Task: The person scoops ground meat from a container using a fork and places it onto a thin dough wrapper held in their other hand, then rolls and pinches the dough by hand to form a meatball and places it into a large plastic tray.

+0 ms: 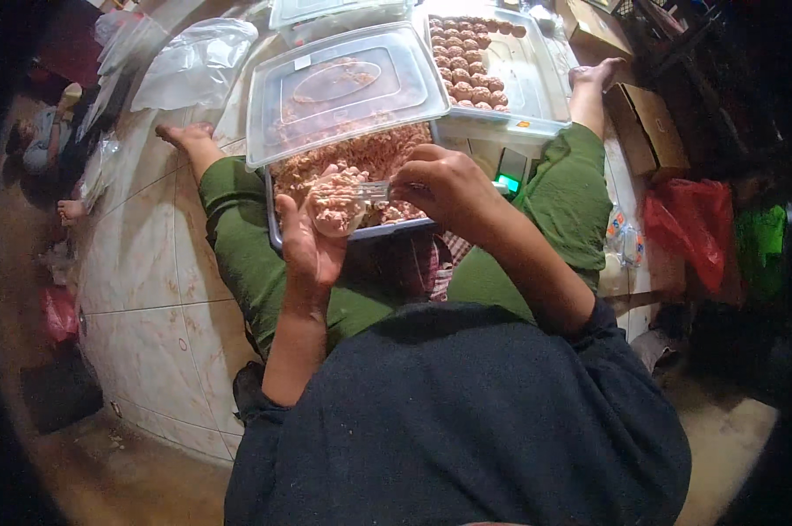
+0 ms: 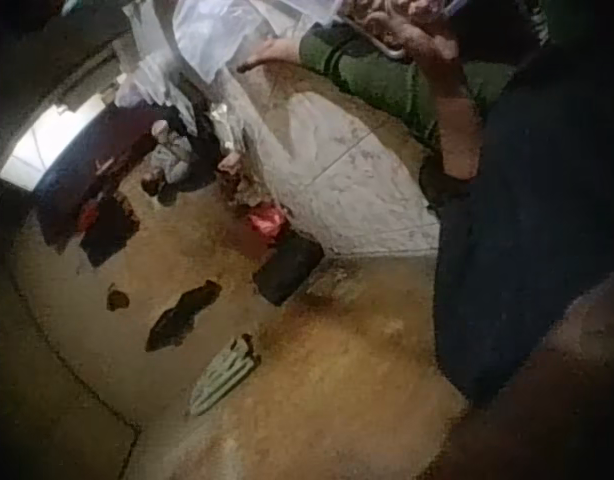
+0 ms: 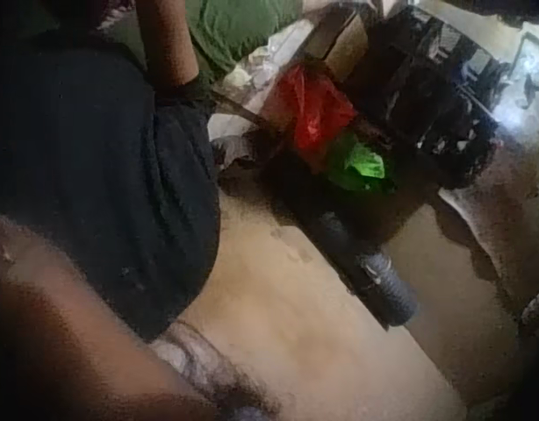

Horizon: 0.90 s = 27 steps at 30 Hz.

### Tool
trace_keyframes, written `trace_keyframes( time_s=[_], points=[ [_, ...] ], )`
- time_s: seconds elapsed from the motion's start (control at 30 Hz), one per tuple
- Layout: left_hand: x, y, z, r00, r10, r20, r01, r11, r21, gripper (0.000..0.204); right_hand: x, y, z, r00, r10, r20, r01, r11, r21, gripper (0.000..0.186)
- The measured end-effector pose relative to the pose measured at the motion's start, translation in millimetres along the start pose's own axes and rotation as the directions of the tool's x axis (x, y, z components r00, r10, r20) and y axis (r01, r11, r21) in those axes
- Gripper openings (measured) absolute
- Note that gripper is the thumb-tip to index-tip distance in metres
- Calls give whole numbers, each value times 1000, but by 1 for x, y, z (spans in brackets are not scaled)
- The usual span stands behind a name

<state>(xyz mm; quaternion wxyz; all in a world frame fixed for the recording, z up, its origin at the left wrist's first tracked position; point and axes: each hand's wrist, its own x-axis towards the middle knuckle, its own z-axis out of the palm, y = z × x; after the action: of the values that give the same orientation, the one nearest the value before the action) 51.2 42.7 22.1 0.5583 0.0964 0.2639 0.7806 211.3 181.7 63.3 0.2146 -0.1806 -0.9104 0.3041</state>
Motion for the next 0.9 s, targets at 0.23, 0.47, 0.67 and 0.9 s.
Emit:
trace_keyframes(
  time_s=[0.23,0.47,0.67,0.9],
  points=[
    [5,-4,9,1000,-18,-7,18,1000,-23,82,-9,-7,27,994,-63,-89,74,990,118,6],
    [2,-2,8,999,-1,47,-1,999,42,56,0,10,13,980,-12,-197,49,982,184,9],
    [3,-5,4,999,38,26,-42,982,182,56,-9,11,18,986,-57,-156,83,983,166,9],
    [4,-1,6,993,-9,114,14,999,-49,80,-16,-3,31,987,-45,-157,83,967,242,9]
  ],
)
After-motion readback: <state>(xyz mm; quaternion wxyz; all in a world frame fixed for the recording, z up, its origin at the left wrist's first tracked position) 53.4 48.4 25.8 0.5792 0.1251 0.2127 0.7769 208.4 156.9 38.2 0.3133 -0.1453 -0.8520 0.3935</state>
